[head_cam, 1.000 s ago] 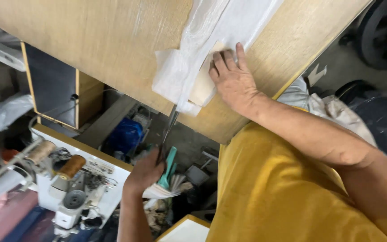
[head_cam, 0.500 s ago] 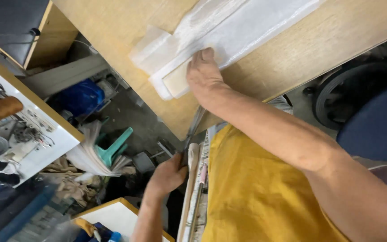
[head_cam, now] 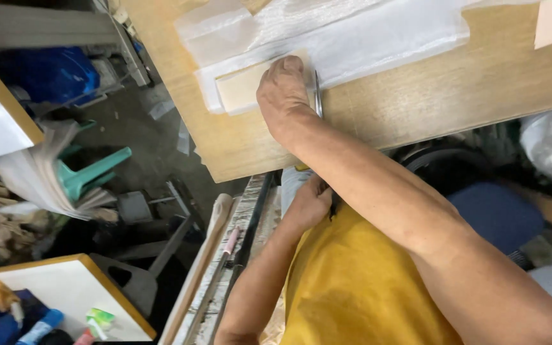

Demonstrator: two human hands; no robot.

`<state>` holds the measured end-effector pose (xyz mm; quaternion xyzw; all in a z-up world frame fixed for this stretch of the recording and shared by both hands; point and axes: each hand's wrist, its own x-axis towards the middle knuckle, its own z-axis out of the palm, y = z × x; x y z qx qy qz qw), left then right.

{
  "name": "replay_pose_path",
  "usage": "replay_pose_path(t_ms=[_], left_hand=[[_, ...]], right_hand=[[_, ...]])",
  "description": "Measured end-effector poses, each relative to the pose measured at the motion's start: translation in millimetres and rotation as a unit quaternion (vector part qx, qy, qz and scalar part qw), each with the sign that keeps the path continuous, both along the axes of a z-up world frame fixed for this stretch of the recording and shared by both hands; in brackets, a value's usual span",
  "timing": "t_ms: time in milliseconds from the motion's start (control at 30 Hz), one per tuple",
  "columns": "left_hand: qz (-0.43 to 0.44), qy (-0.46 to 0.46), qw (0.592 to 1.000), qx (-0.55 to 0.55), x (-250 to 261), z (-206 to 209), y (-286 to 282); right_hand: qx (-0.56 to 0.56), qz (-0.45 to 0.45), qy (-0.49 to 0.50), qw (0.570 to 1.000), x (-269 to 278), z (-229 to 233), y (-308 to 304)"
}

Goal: The person uses shears to cut a piece of white fabric on a wooden table. They trim the edges of the fabric, fold it, and then cut it again to create smaller pieces.

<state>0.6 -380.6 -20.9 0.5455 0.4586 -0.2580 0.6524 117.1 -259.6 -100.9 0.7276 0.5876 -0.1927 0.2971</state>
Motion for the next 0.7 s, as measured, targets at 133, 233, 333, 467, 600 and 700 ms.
replay_pose_path(t_ms=[133, 233, 333, 467, 600, 700], left_hand=[[0.014, 0.001, 1.000, 0.008, 8, -11, -6], [0.105, -0.028, 0.993, -0.038, 13, -12, -9], [0.124, -0.025, 0.991, -0.041, 17, -11, -7], [0.068, 0.030, 0.996, -0.049, 25, 7, 5], [0.076, 0.032, 0.995, -0.057, 22, 3, 3], [0.088, 0.001, 0.995, -0.053, 16, -9, -5]], right_hand=[[-0.023, 0.049, -0.021, 0.998, 9, 26, -2], [-0.035, 0.072, -0.038, 0.996, 11, 28, -1], [-0.044, 0.077, -0.031, 0.996, 11, 29, 1], [-0.037, 0.080, -0.051, 0.995, 10, 29, -1], [-0.050, 0.089, -0.060, 0.993, 11, 32, 1], [-0.044, 0.080, -0.049, 0.995, 10, 24, 2]])
